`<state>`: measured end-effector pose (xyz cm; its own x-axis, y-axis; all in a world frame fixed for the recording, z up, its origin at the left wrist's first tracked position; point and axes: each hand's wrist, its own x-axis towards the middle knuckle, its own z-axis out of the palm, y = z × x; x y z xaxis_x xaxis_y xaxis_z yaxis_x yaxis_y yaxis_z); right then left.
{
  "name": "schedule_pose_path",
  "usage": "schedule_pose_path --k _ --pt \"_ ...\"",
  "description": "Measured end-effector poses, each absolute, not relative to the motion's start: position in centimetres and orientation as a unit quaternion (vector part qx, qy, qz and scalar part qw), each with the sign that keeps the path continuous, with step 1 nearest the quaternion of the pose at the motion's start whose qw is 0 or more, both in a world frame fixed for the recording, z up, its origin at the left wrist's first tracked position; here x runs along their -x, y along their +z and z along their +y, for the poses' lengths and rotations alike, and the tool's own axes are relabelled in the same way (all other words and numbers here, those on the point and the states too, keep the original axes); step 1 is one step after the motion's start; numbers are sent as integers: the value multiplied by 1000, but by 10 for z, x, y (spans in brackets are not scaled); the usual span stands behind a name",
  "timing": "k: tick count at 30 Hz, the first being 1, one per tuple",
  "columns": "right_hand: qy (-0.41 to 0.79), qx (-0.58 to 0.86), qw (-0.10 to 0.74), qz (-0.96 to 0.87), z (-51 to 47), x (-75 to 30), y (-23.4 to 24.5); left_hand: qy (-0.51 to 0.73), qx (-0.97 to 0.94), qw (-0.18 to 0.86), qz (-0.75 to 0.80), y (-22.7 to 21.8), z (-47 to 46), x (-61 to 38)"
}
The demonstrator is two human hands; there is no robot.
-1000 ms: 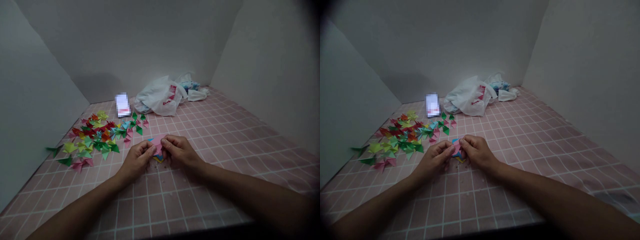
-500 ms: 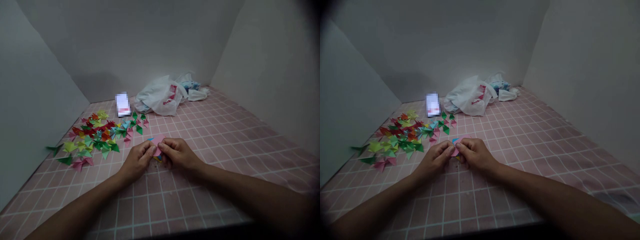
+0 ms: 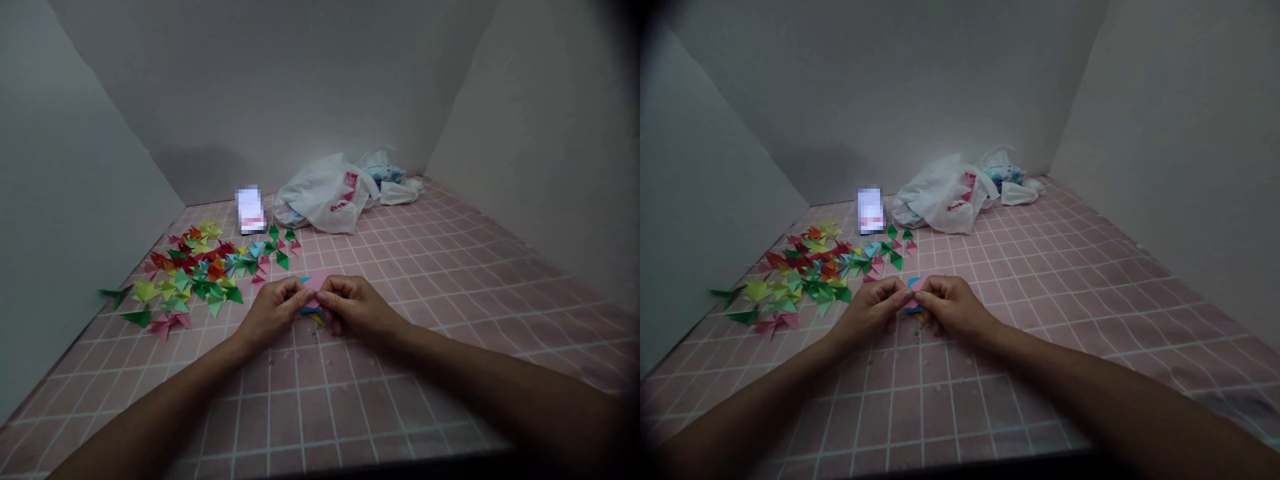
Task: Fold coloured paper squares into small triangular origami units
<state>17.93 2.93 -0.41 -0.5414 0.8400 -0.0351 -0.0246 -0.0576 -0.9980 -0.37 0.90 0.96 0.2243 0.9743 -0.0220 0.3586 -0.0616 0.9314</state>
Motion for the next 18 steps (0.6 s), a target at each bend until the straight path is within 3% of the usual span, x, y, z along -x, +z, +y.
schedule_pose_path --k 9,18 --pt "673 355 392 -517 28 -179 -4 412 -546 563 464 4 11 2" --pt "711 319 362 -512 26 -177 -10 439 -531 548 475 1 13 3"
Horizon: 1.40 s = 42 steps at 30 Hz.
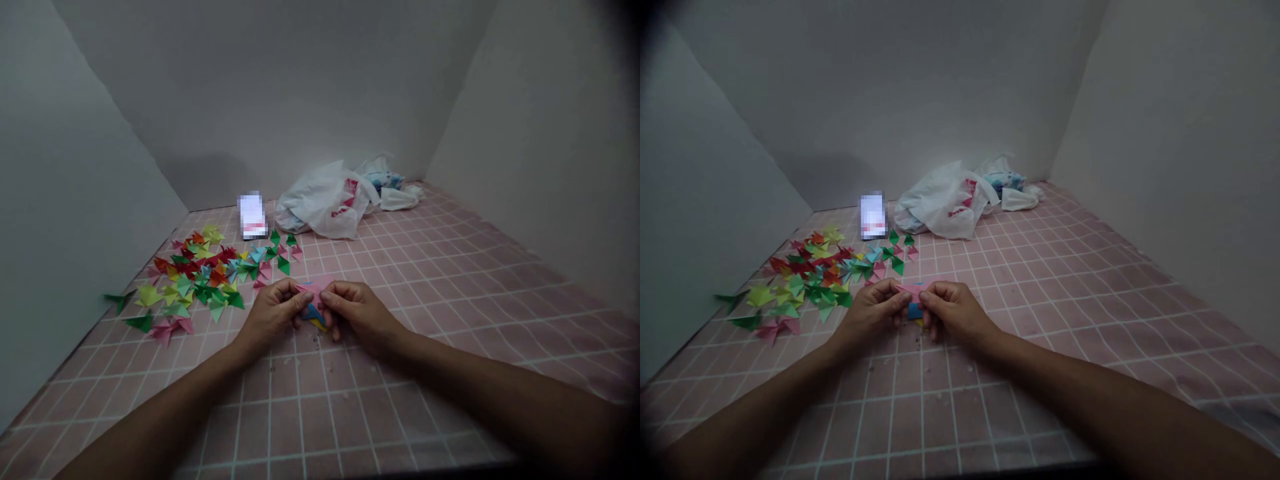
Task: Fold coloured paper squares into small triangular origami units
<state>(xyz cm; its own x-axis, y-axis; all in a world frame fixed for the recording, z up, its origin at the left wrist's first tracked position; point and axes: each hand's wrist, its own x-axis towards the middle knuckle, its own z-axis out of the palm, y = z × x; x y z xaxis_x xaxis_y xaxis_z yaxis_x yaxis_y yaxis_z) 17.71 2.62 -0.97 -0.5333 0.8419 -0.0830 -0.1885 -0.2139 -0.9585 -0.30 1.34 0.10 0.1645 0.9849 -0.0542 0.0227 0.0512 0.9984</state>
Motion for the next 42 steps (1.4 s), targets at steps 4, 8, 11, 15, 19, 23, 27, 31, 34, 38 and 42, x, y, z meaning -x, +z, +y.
schedule_pose_path --k 4,8,11,15,19,23,27,31,34,38,42 --pt "702 308 352 -536 25 -177 -8 419 -548 539 483 2 12 3" --pt "706 309 364 -524 26 -177 -8 404 -549 553 479 3 11 2" --pt "717 316 367 -500 27 -177 -9 417 -543 559 468 4 12 3" --pt "727 311 374 -485 27 -177 -9 429 -557 551 450 7 13 5" --pt "730 301 373 -487 28 -176 -10 432 -559 534 464 7 13 5" --pt "729 298 375 -488 29 -176 -12 432 -552 537 468 6 12 5" --pt "724 303 373 -495 29 -176 -12 433 -550 536 473 7 11 4" --pt "724 307 368 -497 28 -175 -12 437 -550 527 478 7 11 3" --pt "723 308 368 -498 28 -175 -12 435 -549 531 477 6 11 3" --pt "725 306 361 -500 28 -175 -12 436 -551 525 480 4 11 3" --pt "731 306 352 -499 27 -175 -11 436 -552 517 487 5 10 3"
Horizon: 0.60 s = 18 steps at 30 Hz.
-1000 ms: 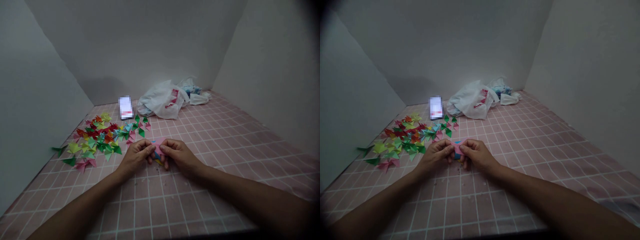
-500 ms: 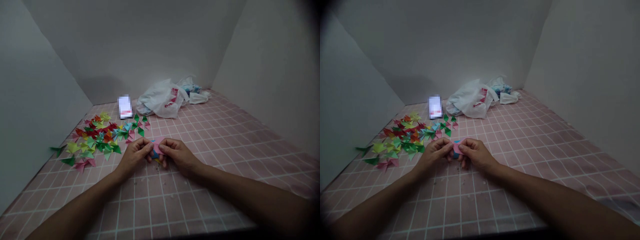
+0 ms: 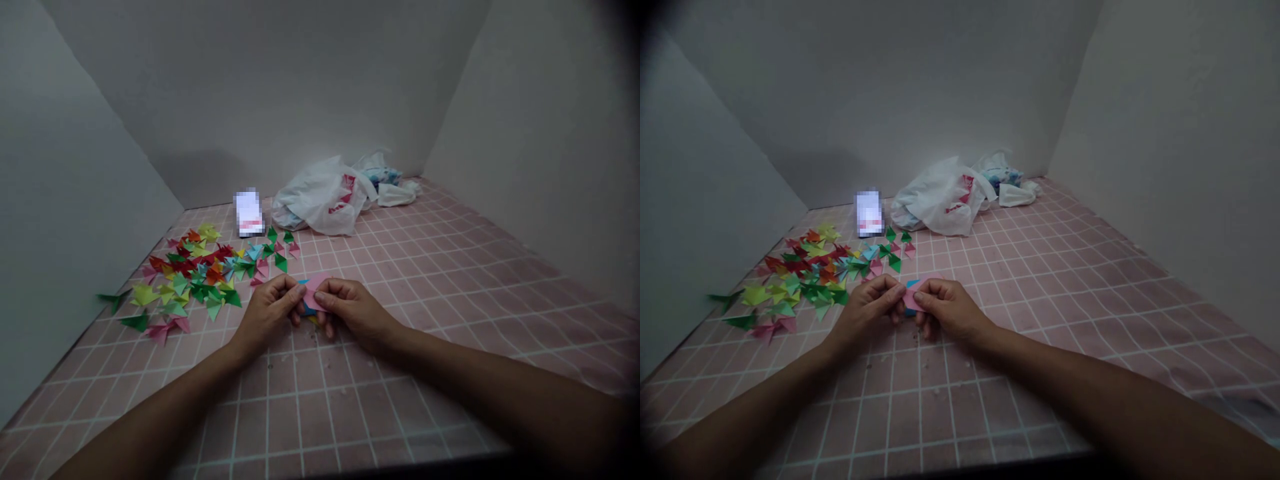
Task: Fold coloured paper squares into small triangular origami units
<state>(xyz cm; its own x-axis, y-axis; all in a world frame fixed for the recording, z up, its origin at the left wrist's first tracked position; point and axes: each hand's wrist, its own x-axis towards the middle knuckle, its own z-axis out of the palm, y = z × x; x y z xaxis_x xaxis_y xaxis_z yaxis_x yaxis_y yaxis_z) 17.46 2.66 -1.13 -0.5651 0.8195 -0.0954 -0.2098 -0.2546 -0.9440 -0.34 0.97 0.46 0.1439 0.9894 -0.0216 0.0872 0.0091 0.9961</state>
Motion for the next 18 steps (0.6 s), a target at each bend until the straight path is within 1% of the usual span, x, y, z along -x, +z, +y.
schedule_pose_path --k 8,18 --pt "732 316 330 -505 25 -173 -13 460 -523 524 491 6 10 4" --pt "735 314 347 -490 26 -174 -15 470 -507 544 476 1 11 5"
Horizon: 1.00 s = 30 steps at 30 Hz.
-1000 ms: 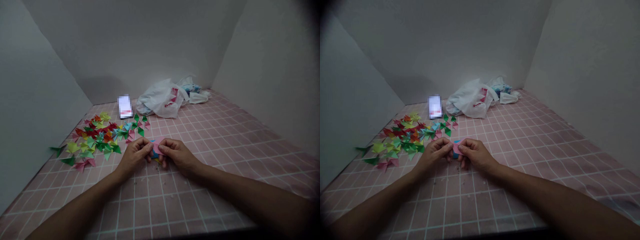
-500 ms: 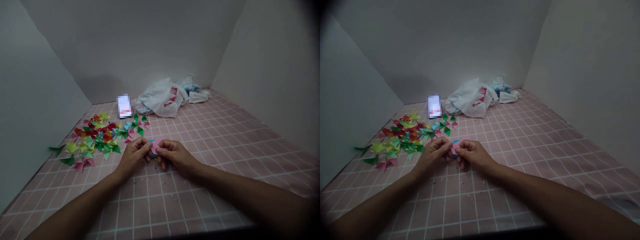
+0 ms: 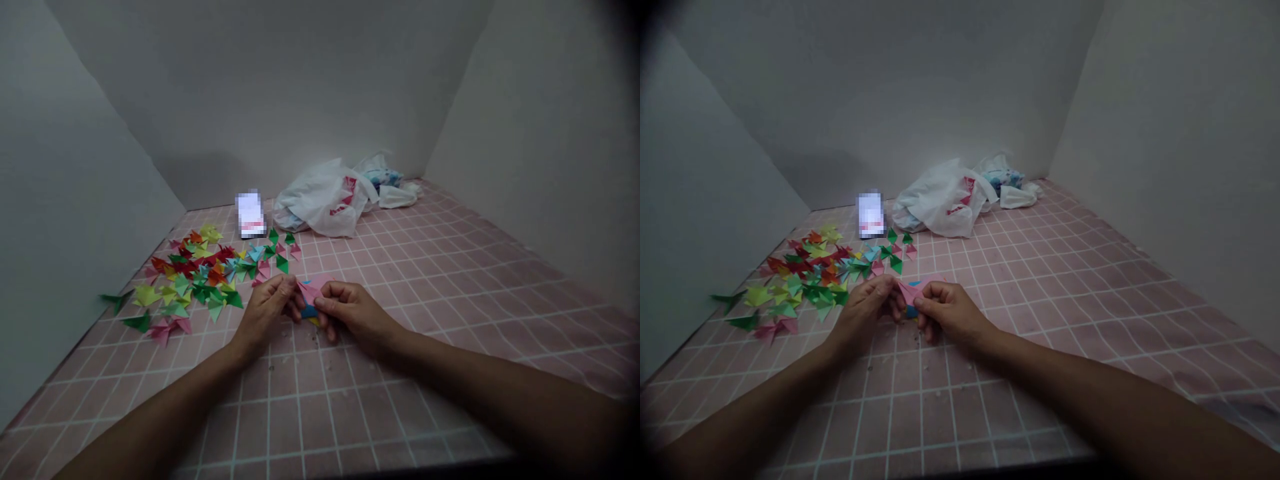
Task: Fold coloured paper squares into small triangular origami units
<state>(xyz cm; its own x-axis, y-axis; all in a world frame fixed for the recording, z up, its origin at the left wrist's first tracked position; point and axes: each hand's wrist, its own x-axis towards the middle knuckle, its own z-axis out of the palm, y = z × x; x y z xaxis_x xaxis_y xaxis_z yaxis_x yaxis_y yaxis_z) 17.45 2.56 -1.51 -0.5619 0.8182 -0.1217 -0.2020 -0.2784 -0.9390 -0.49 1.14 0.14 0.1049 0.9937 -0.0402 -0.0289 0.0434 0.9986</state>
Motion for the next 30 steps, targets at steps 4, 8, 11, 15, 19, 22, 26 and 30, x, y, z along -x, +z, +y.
schedule_pose_path --k 4,8,11,15,19,22,26,30 --pt "730 305 340 -508 24 -174 -15 463 -518 515 501 4 10 2" --pt "732 290 337 -516 23 -174 -14 474 -525 496 503 8 7 1" --pt "741 286 332 -508 24 -174 -14 477 -532 486 504 11 6 0" --pt "741 306 328 -501 24 -173 -14 482 -521 486 510 10 8 1" --pt "739 311 337 -493 25 -173 -16 488 -499 510 503 4 11 3" --pt "743 303 345 -487 25 -174 -16 487 -496 529 486 2 12 5" --pt "714 295 362 -521 24 -175 -11 462 -533 509 494 6 11 4" --pt "685 298 386 -542 24 -176 -9 427 -557 528 477 8 8 1"
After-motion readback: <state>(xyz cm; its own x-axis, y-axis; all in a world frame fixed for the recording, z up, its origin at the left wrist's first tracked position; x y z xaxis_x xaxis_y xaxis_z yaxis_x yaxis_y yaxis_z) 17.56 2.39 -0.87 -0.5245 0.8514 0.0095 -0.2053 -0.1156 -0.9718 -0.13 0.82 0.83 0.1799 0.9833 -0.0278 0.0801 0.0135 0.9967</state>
